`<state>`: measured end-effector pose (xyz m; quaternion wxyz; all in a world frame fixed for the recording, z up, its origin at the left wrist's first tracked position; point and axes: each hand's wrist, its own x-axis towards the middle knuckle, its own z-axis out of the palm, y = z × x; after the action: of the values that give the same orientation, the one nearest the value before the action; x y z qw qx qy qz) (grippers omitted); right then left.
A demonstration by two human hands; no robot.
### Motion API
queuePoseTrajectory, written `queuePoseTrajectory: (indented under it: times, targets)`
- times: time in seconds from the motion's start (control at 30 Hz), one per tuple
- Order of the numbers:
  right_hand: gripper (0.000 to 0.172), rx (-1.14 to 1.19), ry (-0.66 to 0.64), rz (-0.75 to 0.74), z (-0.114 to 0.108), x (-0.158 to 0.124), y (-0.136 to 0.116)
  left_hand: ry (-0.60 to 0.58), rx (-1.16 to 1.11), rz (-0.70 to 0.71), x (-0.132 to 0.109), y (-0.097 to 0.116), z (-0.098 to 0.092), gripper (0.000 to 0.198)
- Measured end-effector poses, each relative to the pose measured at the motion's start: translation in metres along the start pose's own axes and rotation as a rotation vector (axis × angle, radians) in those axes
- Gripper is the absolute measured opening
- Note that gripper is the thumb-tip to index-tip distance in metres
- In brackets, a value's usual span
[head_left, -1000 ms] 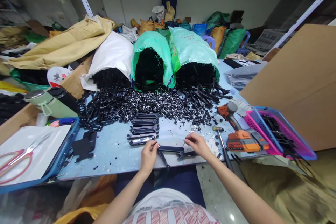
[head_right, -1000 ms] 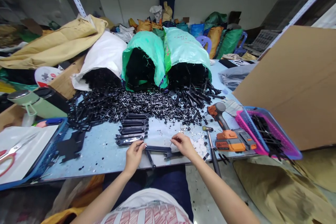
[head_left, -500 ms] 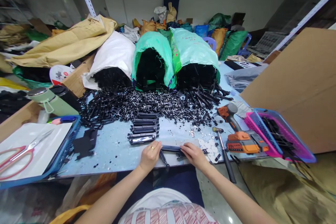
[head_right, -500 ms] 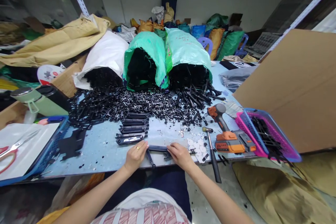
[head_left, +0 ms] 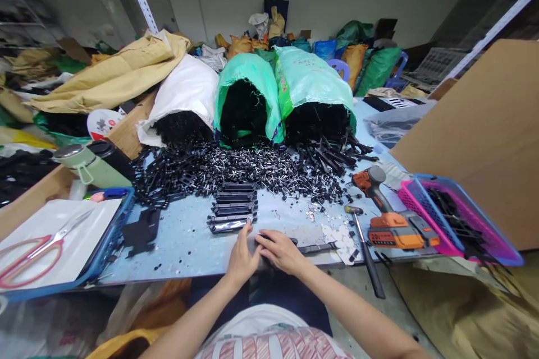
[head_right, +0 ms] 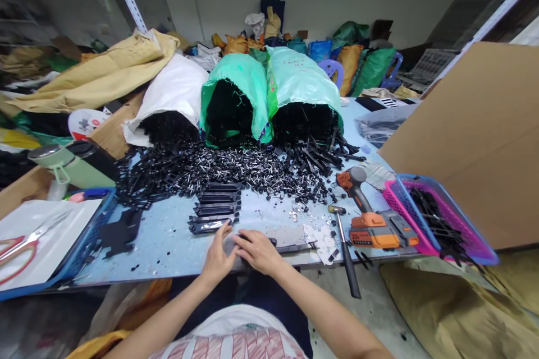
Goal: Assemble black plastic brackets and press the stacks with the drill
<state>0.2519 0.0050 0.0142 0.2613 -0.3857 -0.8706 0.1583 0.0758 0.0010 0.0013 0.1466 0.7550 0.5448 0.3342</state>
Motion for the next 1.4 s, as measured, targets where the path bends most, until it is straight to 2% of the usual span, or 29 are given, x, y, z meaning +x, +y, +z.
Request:
queuePoseTrajectory:
  times: [0.03,0.1,0.17,0.2,0.33,0.47,0.57,0.67,0.8,0.97,1.1,1.2,1.4]
  targets:
    - [0.039,0.020,-0.022,0.002,0.004,0.005,-0.002,-0.041,0.055,-0.083,-0.004,0.005,-0.001,0.038]
    - [0.037,0.052,-0.038,0.025,0.009,0.010,-0.002,-0.214,0.175,-0.222,-0.010,0.017,0.000,0.027]
    - [0.036,0.066,-0.039,0.066,0.010,0.009,0.000,-0.399,0.252,-0.332,-0.012,0.030,0.005,0.029]
    - [0.035,0.070,-0.040,0.087,0.009,0.008,0.001,-0.452,0.276,-0.380,-0.012,0.036,0.009,0.031]
    - [0.035,0.115,-0.041,0.128,0.007,0.007,0.002,-0.508,0.312,-0.472,-0.005,0.048,0.013,0.035]
    - [0.036,0.152,-0.013,0.142,0.009,0.010,0.001,-0.520,0.306,-0.456,0.000,0.049,0.009,0.034]
    - [0.035,0.150,0.006,0.128,0.011,0.010,0.001,-0.505,0.306,-0.457,0.001,0.049,0.012,0.035]
    - [0.034,0.160,0.015,0.085,0.011,0.008,0.001,-0.485,0.304,-0.396,-0.001,0.047,0.018,0.036]
    - [0.033,0.155,0.033,0.152,0.012,0.008,0.002,-0.446,0.290,-0.365,-0.004,0.043,0.021,0.036]
    - [0.033,0.228,0.053,0.092,0.014,0.007,0.004,-0.459,0.297,-0.329,-0.008,0.037,0.014,0.034]
    - [0.033,0.208,0.045,0.150,0.015,0.007,0.005,-0.435,0.301,-0.335,-0.011,0.035,0.014,0.032]
    - [0.033,0.225,0.025,0.108,0.014,0.008,0.006,-0.432,0.318,-0.328,-0.011,0.034,0.016,0.032]
    - [0.035,0.150,0.004,0.159,0.014,0.007,0.008,-0.427,0.337,-0.289,-0.010,0.028,0.008,0.029]
